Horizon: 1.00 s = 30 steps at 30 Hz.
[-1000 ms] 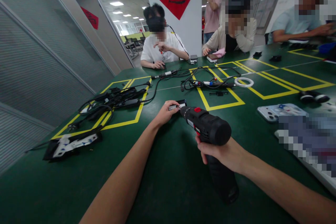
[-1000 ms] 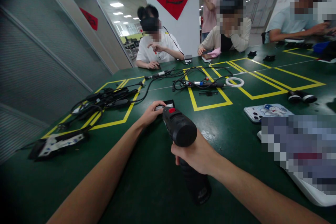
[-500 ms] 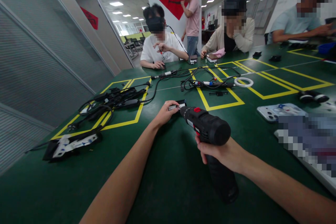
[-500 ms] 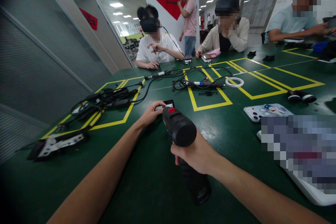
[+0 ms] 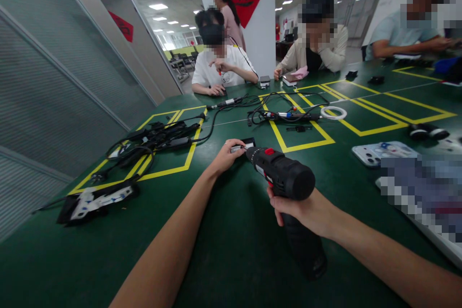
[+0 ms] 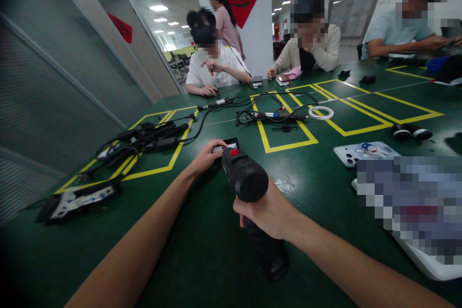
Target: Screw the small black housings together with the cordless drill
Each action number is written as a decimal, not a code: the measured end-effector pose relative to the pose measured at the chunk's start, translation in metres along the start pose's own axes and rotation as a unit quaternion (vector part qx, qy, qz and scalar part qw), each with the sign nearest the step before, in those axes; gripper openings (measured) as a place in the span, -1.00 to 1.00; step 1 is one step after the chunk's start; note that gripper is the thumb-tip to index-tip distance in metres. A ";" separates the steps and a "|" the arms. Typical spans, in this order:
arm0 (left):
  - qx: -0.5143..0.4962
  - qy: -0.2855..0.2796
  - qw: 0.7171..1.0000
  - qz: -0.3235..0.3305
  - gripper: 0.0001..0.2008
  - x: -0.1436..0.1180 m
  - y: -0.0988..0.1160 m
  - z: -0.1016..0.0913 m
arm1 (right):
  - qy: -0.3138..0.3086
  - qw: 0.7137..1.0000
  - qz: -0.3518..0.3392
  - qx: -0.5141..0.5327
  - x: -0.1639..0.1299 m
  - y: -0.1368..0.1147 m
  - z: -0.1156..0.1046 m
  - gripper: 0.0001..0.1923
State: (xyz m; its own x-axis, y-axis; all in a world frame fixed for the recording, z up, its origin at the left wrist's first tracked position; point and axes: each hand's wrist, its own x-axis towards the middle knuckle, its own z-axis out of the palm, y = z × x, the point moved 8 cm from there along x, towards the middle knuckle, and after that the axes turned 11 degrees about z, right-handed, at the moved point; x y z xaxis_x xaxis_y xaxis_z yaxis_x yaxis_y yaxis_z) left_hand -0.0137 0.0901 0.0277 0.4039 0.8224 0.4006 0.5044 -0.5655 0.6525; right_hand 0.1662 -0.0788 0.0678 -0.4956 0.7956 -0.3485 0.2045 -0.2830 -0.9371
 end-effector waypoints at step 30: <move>0.002 -0.007 1.000 0.001 -0.72 0.000 0.001 0.000 | -0.005 1.000 -0.009 0.024 0.000 -0.003 0.000 -0.89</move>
State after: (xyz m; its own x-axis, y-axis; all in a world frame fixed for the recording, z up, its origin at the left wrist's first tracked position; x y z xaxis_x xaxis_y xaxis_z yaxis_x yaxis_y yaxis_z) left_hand -0.0129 0.0893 0.0283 0.4156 0.8203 0.3930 0.5067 -0.5676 0.6489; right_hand 0.1652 -0.0782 0.0702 -0.5078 0.7953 -0.3310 0.1544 -0.2940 -0.9433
